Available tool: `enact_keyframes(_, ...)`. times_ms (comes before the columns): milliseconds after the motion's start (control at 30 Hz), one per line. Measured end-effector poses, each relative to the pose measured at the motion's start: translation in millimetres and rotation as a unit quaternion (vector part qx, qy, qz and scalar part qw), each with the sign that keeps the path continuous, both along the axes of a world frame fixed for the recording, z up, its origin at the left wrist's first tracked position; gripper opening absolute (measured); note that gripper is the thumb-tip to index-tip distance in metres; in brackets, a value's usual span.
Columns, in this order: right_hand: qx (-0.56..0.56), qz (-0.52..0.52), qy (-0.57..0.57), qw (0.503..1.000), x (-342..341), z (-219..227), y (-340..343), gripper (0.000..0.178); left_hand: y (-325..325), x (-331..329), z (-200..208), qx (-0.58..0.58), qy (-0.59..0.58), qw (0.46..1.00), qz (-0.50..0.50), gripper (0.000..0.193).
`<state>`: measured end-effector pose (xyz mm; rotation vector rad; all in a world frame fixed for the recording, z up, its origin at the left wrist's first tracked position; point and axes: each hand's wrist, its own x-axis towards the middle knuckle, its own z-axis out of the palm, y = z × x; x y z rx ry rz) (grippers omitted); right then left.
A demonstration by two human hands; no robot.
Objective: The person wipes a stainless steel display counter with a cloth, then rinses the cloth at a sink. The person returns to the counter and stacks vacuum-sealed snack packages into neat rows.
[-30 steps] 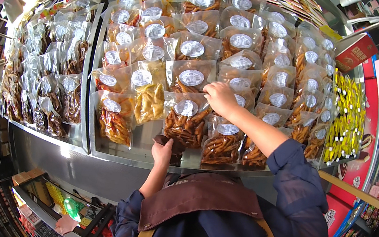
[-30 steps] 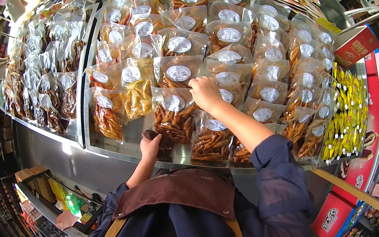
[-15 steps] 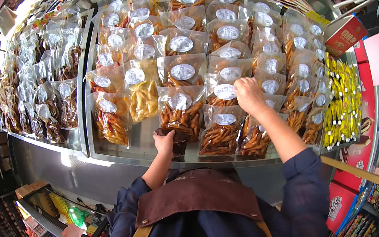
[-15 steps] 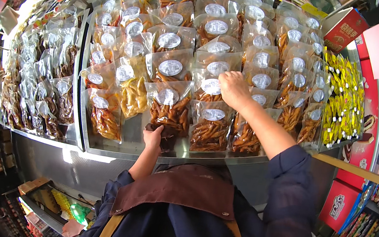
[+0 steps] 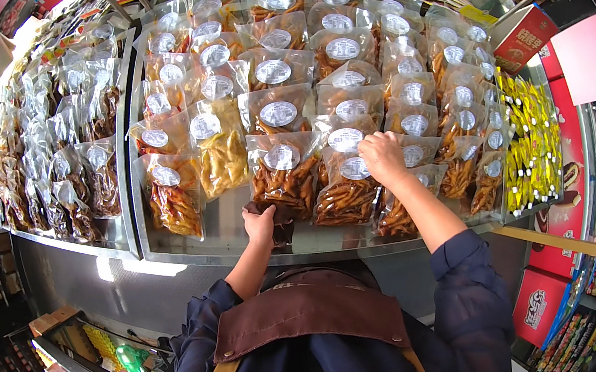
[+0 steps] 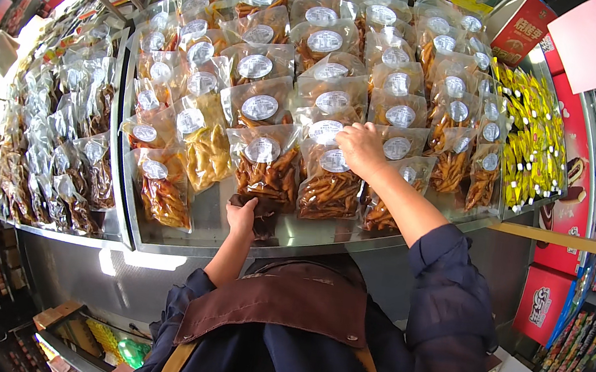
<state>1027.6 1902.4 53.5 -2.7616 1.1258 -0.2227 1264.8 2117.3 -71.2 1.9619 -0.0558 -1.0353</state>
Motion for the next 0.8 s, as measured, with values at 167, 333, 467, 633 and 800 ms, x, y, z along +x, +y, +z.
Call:
enact_keyframes(167, 0.057, -0.055, 0.033, 0.996, -4, -4, 11, 0.004, 13, 14, -15, -0.049, 0.074, 0.996, -0.031, 0.071)
enact_keyframes(333, 0.041, -0.077, 0.008, 0.996, -4, -11, 19, 0.01, 30, 21, -23, -0.06, 0.101, 0.991, -0.057, 0.062)
enact_keyframes(467, 0.052, -0.112, -0.054, 0.991, -6, -5, 34, 0.022, 32, 16, -4, -0.07, 0.034, 0.996, -0.043, 0.051)
enact_keyframes(633, -0.069, -0.269, -0.167, 0.946, -58, -6, 82, 0.043, 31, 11, 16, -0.128, 0.092, 0.987, -0.02, 0.034)
enact_keyframes(800, 0.03, -0.357, 0.016, 0.934, -109, -45, 108, 0.072, 25, 8, 15, -0.124, 0.063, 0.99, -0.034, 0.03)
